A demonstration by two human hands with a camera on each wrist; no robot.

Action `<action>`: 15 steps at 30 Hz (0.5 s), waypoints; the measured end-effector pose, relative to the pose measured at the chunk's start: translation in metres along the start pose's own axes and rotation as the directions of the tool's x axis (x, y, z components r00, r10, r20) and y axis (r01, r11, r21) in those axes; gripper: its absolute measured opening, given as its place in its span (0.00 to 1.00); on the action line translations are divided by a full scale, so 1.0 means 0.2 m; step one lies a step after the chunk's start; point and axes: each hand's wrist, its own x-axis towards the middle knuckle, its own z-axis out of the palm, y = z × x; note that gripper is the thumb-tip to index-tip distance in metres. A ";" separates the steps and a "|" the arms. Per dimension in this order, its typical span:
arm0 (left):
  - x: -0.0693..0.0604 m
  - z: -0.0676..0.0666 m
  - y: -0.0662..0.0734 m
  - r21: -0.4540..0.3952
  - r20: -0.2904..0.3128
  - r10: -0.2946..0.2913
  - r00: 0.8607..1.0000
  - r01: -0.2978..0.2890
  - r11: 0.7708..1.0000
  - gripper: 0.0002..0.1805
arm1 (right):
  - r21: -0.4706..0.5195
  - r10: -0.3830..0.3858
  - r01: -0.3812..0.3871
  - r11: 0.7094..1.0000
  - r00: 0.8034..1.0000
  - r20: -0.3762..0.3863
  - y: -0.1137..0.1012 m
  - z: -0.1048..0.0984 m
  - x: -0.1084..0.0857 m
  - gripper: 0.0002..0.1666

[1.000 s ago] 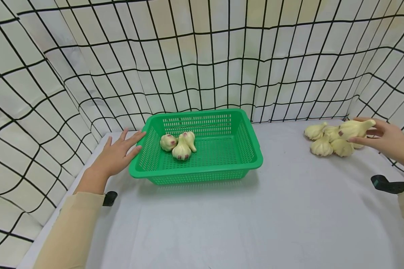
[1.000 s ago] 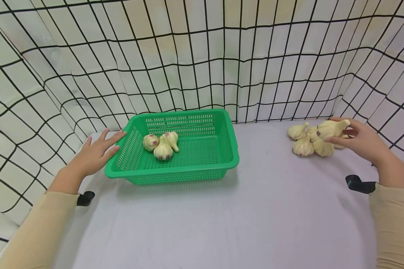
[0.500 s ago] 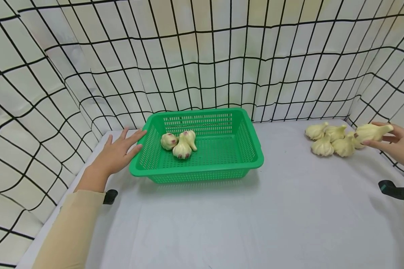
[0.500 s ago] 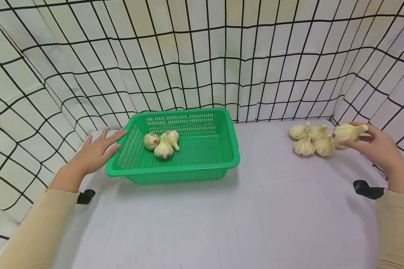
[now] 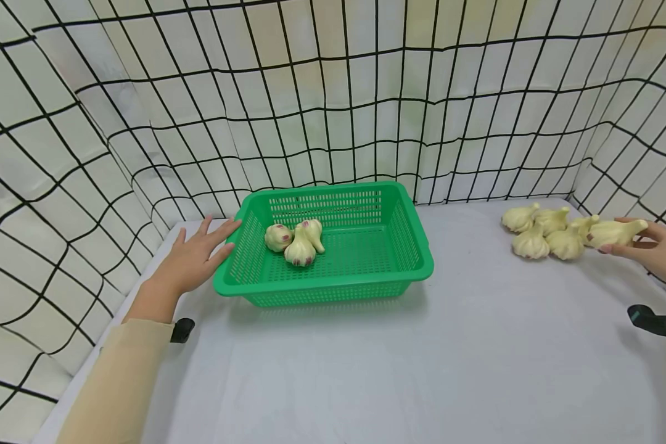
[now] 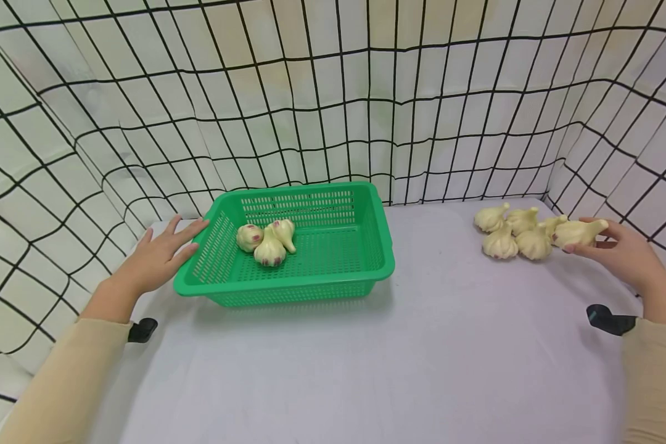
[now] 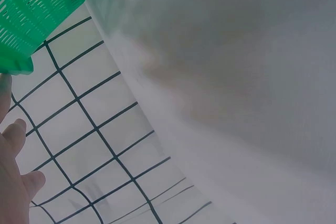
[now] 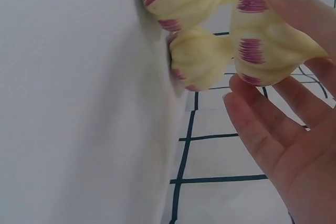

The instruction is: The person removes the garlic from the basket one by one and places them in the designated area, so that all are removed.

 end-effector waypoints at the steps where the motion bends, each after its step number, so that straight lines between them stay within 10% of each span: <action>1: 0.00 0.00 0.00 -0.002 0.000 0.000 1.000 0.000 1.000 0.35 | 0.001 0.003 -0.003 1.000 1.000 0.017 0.01 0.00 0.00 0.51; 15: -0.01 0.01 0.00 -0.016 -0.006 -0.002 1.000 0.001 1.000 0.35 | 0.035 0.093 -0.099 0.995 0.987 0.129 0.16 0.03 0.03 0.66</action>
